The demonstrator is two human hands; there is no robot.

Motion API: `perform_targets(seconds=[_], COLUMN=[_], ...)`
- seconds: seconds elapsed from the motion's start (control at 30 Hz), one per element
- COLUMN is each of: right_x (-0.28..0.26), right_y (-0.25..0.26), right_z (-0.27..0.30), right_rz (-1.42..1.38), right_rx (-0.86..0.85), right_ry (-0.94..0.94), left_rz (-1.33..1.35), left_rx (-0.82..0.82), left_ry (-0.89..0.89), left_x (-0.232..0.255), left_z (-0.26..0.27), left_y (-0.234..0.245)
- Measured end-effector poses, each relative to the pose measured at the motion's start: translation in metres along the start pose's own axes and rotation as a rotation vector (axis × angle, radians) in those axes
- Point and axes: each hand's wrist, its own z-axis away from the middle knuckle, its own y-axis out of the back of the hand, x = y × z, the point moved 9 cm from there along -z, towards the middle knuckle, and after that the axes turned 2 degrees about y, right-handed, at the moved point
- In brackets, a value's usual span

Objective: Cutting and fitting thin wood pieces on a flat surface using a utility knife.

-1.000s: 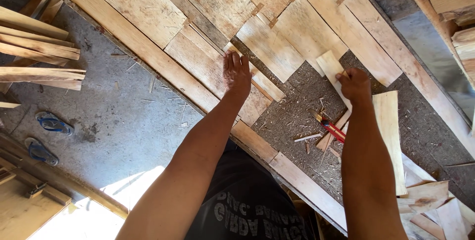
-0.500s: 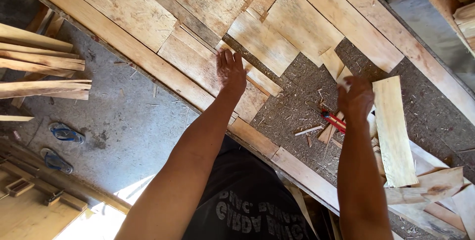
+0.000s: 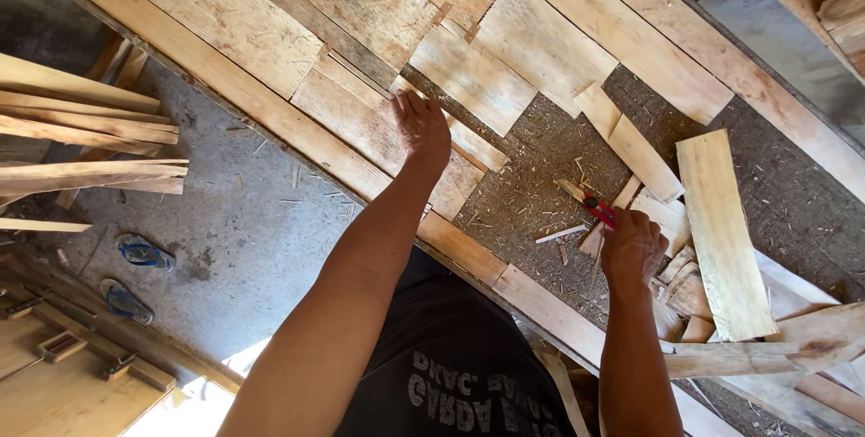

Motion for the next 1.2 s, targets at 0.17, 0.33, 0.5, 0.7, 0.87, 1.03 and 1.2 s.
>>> perform_targets(seconds=[0.17, 0.33, 0.5, 0.7, 0.87, 1.03, 1.2], right_x=[0.015, 0.016, 0.017, 0.017, 0.024, 0.0, -0.093], right_y=[-0.01, -0.013, -0.017, 0.021, 0.01, -0.026, -0.057], right_z=[0.0, -0.004, 0.0, 0.036, 0.063, 0.087, 0.103], right_rz=[-0.002, 0.039, 0.131, 0.074, -0.347, -0.975, -1.483], right_rx=[0.092, 0.057, 0.044, 0.16, 0.164, 0.095, -0.096], right_ry=[0.034, 0.051, 0.077, 0.036, -0.122, -0.336, -0.474], left_rz=[0.034, 0.141, 0.093, 0.195, 0.191, 0.099, -0.096], left_rx=[0.11, 0.168, 0.187, 0.423, 0.255, 0.149, 0.131], left_ry=[-0.003, -0.039, -0.142, -0.199, -0.311, -0.566, -0.797], left_x=[0.007, 0.019, 0.036, 0.035, 0.035, 0.042, 0.056], left_z=[0.002, -0.016, -0.019, -0.001, 0.027, 0.055, 0.067], left_y=[0.006, -0.039, -0.057, -0.043, -0.025, -0.005, 0.008])
